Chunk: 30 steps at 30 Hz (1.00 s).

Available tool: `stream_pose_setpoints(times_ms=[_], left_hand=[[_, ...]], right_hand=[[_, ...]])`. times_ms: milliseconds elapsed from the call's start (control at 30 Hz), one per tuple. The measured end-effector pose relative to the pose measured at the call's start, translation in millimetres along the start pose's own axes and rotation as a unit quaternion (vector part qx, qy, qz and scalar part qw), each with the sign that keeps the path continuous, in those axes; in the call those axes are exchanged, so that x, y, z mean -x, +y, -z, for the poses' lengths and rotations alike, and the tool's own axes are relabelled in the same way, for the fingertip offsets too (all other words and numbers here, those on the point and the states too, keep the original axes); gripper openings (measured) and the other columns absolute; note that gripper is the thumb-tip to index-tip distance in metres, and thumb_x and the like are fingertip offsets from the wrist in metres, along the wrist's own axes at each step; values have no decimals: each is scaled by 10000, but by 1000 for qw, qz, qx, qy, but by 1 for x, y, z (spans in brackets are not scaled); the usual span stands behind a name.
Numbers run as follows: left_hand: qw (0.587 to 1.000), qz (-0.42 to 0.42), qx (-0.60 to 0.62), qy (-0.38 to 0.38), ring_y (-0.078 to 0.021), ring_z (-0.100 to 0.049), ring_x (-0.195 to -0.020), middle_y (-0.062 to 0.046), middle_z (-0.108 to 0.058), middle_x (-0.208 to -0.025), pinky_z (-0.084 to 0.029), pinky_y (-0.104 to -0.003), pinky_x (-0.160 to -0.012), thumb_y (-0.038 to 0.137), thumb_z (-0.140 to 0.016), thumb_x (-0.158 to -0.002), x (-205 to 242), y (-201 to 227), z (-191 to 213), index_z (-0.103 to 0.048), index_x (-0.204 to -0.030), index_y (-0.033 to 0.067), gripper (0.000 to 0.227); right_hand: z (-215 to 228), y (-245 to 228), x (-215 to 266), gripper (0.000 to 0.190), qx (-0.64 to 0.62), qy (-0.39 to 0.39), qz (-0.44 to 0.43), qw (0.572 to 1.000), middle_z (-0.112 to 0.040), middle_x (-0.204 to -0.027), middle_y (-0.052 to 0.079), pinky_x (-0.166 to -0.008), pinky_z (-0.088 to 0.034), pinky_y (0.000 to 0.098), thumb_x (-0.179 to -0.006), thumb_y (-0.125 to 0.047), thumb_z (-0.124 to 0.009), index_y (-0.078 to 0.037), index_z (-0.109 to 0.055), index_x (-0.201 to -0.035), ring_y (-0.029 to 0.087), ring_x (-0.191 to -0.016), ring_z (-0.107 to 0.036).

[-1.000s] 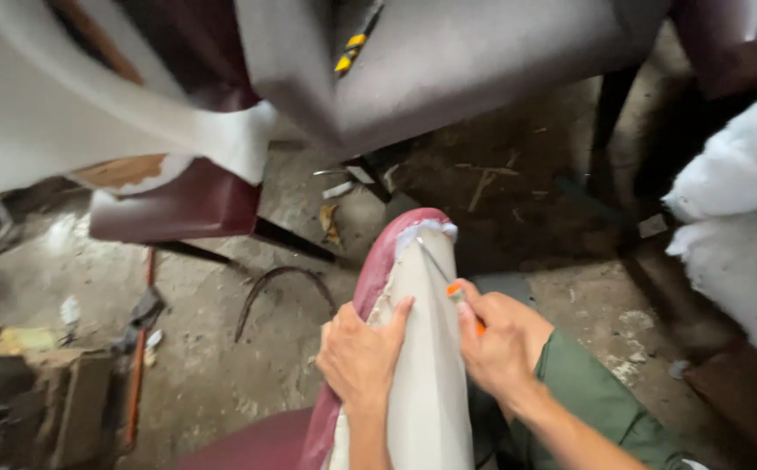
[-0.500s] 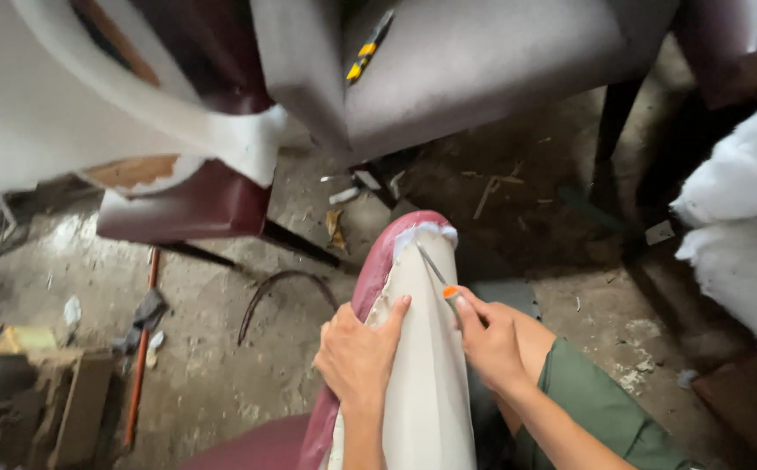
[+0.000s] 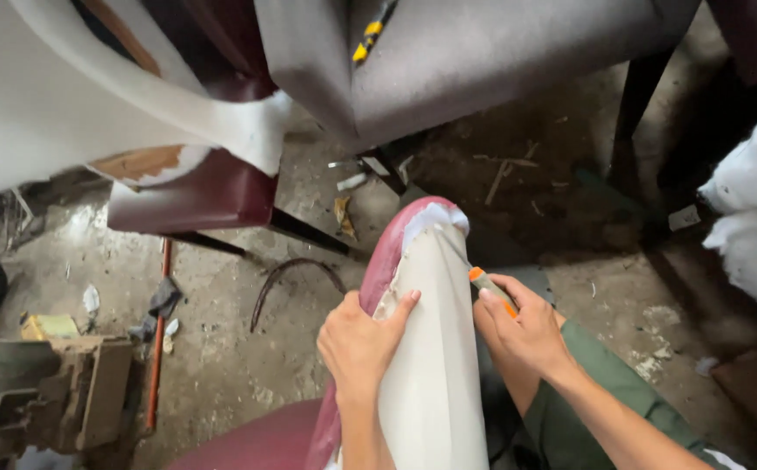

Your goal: Removing old maroon vinyl upholstery from a chair frame using a screwdriver to pry out staples.

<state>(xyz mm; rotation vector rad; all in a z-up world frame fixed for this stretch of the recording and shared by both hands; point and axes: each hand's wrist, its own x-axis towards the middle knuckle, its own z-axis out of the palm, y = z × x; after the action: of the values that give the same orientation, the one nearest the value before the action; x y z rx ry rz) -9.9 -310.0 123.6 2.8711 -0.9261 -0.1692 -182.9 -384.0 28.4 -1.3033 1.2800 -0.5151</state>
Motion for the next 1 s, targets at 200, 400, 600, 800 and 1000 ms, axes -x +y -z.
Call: stream_pose_setpoints(times_ms=[200,400,600,800,1000], left_hand=[[982,50,73,-164,-286,-624,-1171,-75,-712,-1183,-469,-417,-999,673,-744,-584,-4,17,32,-590,-1320,158,911],[982,48,84,-162,-258,-630,-1181,-50,-714,-1204,-462,-405,-1033,687,-742,-557,-9,12,26,-610,-1315,175,924],[987,44,70,-136,-292,-669,-827,-65,-703,-775,-509,-424,-800,692,-751,-580,-5,14,22,-605,-780,125,618],[988,39,72,-129,-292,-636,-742,-50,-637,-683,-485,-409,-738,674,-762,-614,-6,15,20,-498,-692,117,622],[982,61,93,-150,-241,-685,-814,-2,-707,-748,-521,-372,-795,646,-759,-578,-7,15,31,-687,-799,179,521]], right_hand=[[5,-11,6,408,61,6,9,998,-704,-919,-44,-778,-470,275,-931,-365,-502,-256,-705,-1268,119,-850,-649],[-3,3,8,431,23,13,87,996,-580,-738,-30,-665,-422,263,-946,-323,-511,-207,-678,-1326,119,-656,-518],[-14,8,4,343,109,101,168,974,-619,-731,-52,-608,-439,310,-935,-274,-550,-214,-722,-1226,144,-653,-570],[-31,7,-9,349,-388,-109,-111,908,-503,-709,84,-308,-218,197,-1004,-262,-515,26,-662,-1135,116,-449,-373],[-40,10,-5,349,-446,-120,-196,865,-534,-775,96,-333,-251,220,-1008,-331,-531,8,-591,-955,140,-494,-405]])
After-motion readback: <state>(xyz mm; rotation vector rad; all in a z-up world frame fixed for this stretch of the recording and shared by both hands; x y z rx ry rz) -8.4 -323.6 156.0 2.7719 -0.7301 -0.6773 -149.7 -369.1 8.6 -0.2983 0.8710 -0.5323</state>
